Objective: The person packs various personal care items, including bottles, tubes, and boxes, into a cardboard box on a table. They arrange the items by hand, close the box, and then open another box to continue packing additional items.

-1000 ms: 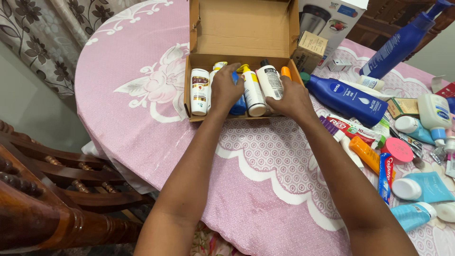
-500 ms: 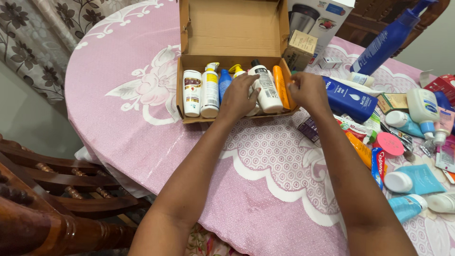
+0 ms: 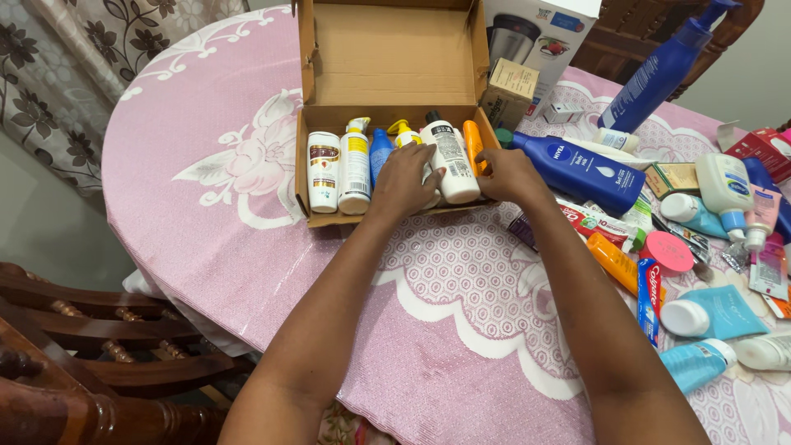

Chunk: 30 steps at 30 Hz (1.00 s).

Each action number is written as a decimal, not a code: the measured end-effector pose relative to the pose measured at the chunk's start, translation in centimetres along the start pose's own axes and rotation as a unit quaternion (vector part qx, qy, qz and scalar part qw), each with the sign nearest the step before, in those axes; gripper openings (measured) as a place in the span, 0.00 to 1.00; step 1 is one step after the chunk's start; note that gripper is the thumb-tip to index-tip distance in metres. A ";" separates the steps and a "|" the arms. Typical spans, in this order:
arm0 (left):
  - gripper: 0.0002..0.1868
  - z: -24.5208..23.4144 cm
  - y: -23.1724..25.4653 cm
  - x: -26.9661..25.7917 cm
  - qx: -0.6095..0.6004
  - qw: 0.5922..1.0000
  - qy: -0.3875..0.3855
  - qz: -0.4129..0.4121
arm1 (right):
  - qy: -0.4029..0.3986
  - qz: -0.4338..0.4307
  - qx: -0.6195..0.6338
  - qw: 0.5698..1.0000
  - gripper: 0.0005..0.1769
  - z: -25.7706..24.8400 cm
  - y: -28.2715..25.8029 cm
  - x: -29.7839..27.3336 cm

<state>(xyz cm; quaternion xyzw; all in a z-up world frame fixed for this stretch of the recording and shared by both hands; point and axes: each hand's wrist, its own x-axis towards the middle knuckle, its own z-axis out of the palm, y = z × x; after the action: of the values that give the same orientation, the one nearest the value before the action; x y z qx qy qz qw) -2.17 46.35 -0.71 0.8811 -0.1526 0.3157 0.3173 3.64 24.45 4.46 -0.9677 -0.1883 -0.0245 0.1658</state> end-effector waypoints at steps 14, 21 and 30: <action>0.57 -2.0 2.6 0.1 0.049 0.996 -0.071 -0.038 | 0.062 -0.001 0.023 0.998 0.29 -0.2 1.0 -2.0; 0.68 -2.2 3.6 -0.3 0.097 0.990 -0.100 -0.029 | 0.028 -0.062 -0.107 0.992 0.42 -1.6 -2.1 -3.1; 0.57 -2.0 3.9 -0.1 0.084 0.989 -0.108 -0.055 | 0.037 -0.049 -0.143 0.988 0.39 -0.4 -1.4 -3.0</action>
<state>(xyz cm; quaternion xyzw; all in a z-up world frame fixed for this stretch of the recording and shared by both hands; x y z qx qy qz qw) -5.02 44.79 2.23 0.9405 -0.1104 0.2125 0.2410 0.35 24.48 4.90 -0.9694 -0.2240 -0.0952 0.0308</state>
